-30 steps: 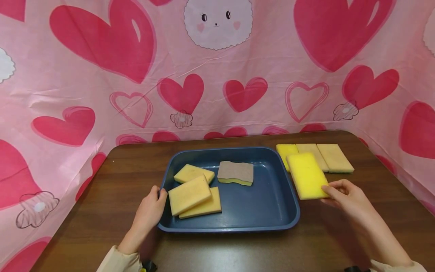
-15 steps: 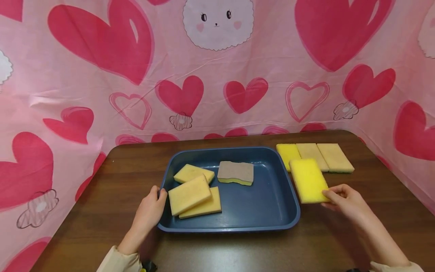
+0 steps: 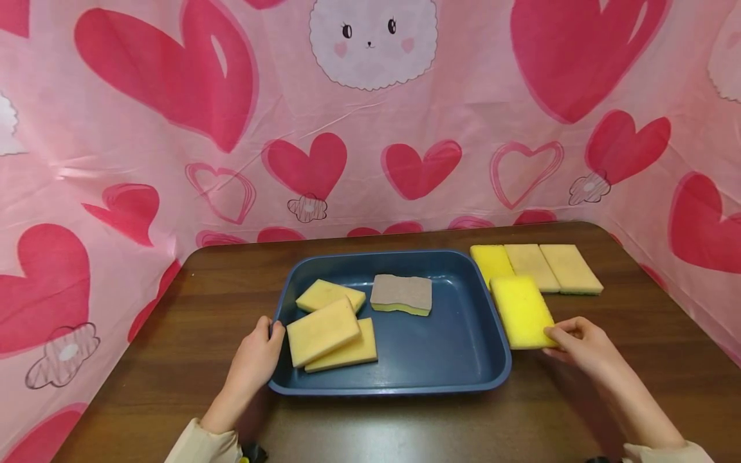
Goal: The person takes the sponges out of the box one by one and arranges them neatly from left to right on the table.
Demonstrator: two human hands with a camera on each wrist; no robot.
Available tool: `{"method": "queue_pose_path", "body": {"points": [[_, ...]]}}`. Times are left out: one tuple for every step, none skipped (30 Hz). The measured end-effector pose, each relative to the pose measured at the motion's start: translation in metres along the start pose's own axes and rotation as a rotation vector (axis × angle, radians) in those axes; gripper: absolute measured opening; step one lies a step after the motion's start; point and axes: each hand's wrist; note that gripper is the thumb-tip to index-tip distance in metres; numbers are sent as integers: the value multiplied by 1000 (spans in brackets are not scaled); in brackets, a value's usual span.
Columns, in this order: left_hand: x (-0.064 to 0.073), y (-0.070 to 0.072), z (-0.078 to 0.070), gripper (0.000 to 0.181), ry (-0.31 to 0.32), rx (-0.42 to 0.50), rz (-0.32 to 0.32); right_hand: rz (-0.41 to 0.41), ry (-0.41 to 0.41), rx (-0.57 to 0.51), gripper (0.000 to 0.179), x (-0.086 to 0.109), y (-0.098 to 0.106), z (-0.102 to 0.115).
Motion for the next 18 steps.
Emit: {"method": "queue_pose_path", "body": {"points": [[0,0,0,32,-1,-2,-2,1,-4,1,22,0,0,0],[0,0,0,32,-3,-4,-4,4,-7,8,23,0,-1,0],[-1,-1,0,32,-5,-6,-6,4,-11,14,24,0,-1,0],[-1,-1,0,32,-6,-8,-7,7,-15,23,25,0,-1,1],[-1,-1,0,32,-7,-7,-6,10,-18,31,27,0,-1,1],[-1,-1,0,32,-8,-8,-7,12,-20,41,29,0,-1,0],[-2,-1,1,32,-10,-8,-6,12,-23,45,29,0,-2,0],[-2,-1,1,33,-11,-7,-5,12,-24,51,29,0,-2,0],[-2,-2,1,33,-13,-7,-4,12,-25,57,29,1,-2,0],[-2,-2,1,33,-13,-5,-2,12,-25,62,30,1,-3,0],[-2,-2,1,33,-14,-4,0,12,-24,63,30,1,-3,-1],[-3,-2,1,33,-15,-3,1,11,-25,64,30,0,-4,-1],[-3,-2,1,33,-14,-3,2,12,-26,64,30,0,-4,-1],[-3,-2,2,33,-14,-3,2,12,-27,65,31,0,-4,-1],[-3,-2,2,33,-15,-5,1,12,-28,62,31,-1,-5,-2],[-3,-2,2,33,-14,-6,1,12,-28,61,31,-1,-5,-2],[-3,-2,2,32,-15,-8,0,11,-28,59,31,-2,-6,-3],[-3,-3,3,33,-16,-9,0,12,-30,60,32,-2,-6,-4]]}}
Point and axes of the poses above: each hand's wrist, its own x-axis away from the middle knuckle, its own y-axis out of the back of the hand, z = x × y, and after that the axes turned 2 degrees about -x, right-handed
